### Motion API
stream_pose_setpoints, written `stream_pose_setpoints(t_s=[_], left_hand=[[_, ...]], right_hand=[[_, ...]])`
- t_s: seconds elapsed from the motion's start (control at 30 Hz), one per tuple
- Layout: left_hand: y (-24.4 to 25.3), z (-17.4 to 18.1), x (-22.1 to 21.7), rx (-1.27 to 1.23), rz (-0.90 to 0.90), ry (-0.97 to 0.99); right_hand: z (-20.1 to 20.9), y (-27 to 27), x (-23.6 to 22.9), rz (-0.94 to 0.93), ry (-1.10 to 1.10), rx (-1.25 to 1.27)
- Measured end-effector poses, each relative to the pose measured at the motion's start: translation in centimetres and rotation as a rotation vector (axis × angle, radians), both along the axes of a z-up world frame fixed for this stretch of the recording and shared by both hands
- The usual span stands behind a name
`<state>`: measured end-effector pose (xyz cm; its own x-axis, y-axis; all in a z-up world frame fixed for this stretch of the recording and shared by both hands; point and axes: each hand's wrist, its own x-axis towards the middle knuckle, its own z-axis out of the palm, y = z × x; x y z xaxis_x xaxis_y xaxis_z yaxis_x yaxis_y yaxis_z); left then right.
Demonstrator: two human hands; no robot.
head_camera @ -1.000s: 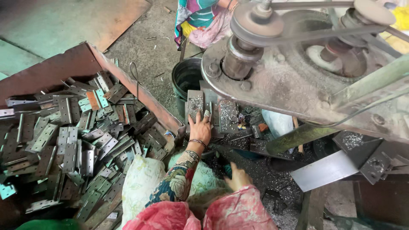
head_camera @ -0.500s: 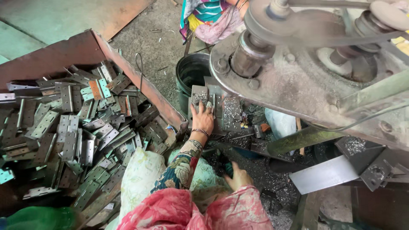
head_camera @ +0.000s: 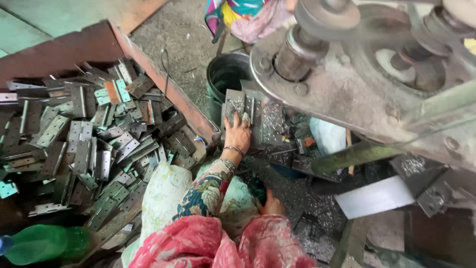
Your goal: The person repeatedly picks metal hinge pieces from a bin, places them into a press machine, and operates the lever to process them. The person then removes the processed pieces and returns them to the bin.
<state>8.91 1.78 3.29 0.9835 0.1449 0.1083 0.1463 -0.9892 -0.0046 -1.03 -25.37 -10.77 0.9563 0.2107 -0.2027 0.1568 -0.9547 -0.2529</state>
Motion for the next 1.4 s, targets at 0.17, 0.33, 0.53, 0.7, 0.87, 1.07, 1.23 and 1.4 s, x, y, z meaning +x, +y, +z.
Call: stream_pose_setpoints(t_s=[0.17,0.33,0.53,0.7,0.87,1.07,1.23,1.4], left_hand=[[-0.8,0.5,-1.4,-0.077,-0.027,0.025],[-0.2,0.0,-0.1,-0.057,0.006,-0.069],[0.5,0.4,1.7,-0.055,-0.001,0.018],[0.7,-0.3,2.0,-0.093,-0.007,0.115],[0.4,0.9,0.8,-0.082,0.008,-0.011],[3.5,4.1,-7.4,-0.368,0.006,-0.423],[9.7,2.6,-16.1,-0.519,0.167,-0.732],[16.2,-6.3,-27.2,-0.517,0.566,-0.545]], right_hand=[[3.7,0.4,-0.4,-0.022,0.102,-0.024],[8.6,0.8,1.9,0.038,0.14,-0.081],[5.2,1.1,-0.3,-0.053,0.216,-0.027],[1.3,1.2,-0.2,-0.056,0.131,-0.094],[2.7,0.8,0.0,-0.049,0.112,-0.11],[9.1,0.3,3.6,0.131,0.078,-0.163],[12.8,1.6,5.4,0.15,0.119,-0.277],[13.2,1.7,5.1,0.194,0.112,-0.268]])
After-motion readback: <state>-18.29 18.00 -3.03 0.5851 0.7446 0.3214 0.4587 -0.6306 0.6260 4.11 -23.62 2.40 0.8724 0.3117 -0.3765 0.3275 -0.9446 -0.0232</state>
